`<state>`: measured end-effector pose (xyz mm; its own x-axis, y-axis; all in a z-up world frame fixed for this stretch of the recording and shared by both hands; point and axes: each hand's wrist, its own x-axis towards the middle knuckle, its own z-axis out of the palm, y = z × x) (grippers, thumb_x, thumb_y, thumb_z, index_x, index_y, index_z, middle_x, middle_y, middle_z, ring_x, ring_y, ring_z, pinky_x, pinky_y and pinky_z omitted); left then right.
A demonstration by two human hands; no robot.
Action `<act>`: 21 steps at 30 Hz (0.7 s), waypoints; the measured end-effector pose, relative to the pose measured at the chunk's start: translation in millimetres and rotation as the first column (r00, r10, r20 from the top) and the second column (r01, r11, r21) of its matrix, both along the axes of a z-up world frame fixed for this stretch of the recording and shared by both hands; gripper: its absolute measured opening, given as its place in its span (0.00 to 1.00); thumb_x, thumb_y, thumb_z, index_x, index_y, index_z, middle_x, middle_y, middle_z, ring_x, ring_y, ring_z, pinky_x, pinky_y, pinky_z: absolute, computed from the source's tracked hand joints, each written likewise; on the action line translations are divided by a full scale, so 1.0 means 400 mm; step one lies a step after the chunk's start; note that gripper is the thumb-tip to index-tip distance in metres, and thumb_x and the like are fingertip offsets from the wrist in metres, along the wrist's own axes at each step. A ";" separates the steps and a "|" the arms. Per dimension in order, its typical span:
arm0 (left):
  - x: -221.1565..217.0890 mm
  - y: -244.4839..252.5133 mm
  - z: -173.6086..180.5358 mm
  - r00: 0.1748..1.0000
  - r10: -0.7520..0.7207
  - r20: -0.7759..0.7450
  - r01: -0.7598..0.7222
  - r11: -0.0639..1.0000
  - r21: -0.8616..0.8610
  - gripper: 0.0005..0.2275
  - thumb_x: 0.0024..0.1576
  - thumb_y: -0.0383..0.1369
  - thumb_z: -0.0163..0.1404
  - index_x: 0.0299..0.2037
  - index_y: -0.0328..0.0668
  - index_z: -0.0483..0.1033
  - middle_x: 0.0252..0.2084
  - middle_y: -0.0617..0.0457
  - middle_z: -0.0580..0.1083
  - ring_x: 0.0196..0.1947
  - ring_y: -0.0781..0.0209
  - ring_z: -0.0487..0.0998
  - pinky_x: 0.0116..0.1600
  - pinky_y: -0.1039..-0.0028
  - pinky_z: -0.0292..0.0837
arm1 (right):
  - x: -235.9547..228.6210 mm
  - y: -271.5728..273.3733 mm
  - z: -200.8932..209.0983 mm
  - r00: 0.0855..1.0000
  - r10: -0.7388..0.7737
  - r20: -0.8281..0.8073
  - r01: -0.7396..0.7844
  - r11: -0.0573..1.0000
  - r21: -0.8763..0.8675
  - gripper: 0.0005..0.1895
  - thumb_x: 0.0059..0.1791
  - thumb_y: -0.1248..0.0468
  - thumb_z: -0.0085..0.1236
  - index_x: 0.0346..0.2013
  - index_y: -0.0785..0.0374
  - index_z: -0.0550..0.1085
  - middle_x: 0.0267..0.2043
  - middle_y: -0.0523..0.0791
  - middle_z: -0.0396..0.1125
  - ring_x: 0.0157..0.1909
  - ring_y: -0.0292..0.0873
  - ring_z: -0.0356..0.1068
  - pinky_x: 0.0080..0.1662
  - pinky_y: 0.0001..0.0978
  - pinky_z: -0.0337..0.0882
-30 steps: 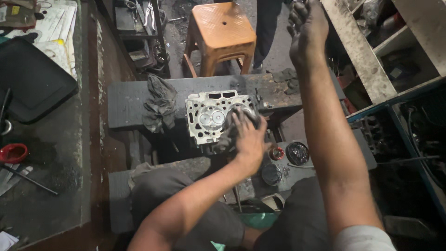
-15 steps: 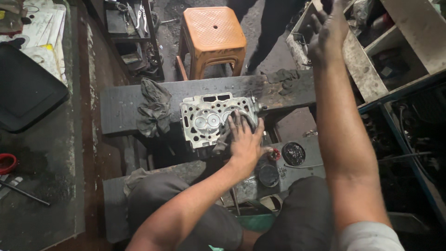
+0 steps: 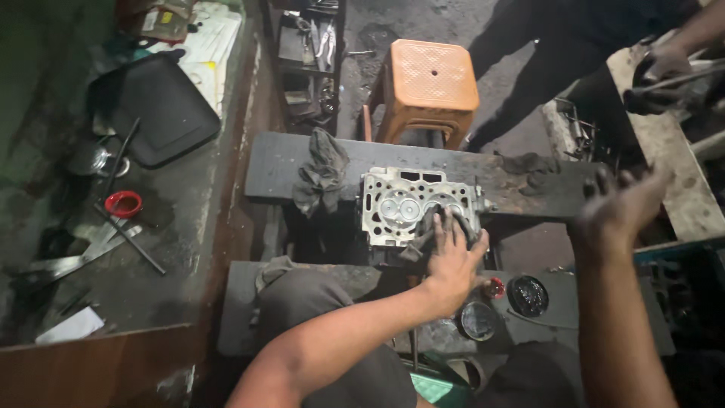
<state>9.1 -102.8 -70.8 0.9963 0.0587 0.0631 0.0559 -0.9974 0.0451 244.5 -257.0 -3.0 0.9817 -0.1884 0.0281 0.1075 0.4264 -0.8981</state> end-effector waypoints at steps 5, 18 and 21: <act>0.017 0.007 -0.005 0.999 -0.036 0.002 0.036 0.996 -0.087 0.43 0.52 0.65 0.45 0.74 0.52 0.47 0.70 0.20 0.52 0.74 0.18 0.37 0.69 0.30 0.19 | -0.278 -0.066 -0.044 0.957 0.143 0.252 0.063 0.747 -0.662 0.20 0.54 0.62 0.41 0.62 0.55 0.56 0.58 0.44 0.55 0.56 0.41 0.64 0.53 0.35 0.73; 0.030 -0.021 -0.036 1.000 0.018 -0.015 -0.017 0.997 0.072 0.39 0.59 0.64 0.40 0.76 0.55 0.44 0.72 0.18 0.50 0.76 0.19 0.39 0.69 0.27 0.19 | -0.283 -0.257 -0.544 0.930 0.000 0.367 0.255 0.718 -0.648 0.21 0.54 0.73 0.48 0.63 0.70 0.64 0.51 0.50 0.70 0.48 0.44 0.78 0.54 0.36 0.83; 0.035 -0.019 -0.014 0.996 0.018 -0.092 -0.012 0.998 0.065 0.42 0.56 0.65 0.38 0.76 0.54 0.42 0.71 0.17 0.48 0.76 0.18 0.37 0.68 0.29 0.17 | -0.251 -0.288 -0.607 0.914 0.044 0.404 0.281 0.650 -0.706 0.21 0.55 0.74 0.49 0.63 0.71 0.65 0.51 0.53 0.69 0.48 0.46 0.75 0.54 0.37 0.80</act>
<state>23.2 -110.4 -76.5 0.9971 0.0721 -0.0246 0.0715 -0.9971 -0.0252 144.2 -372.1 -245.9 0.8355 -0.0581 0.5464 0.4821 -0.3995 -0.7797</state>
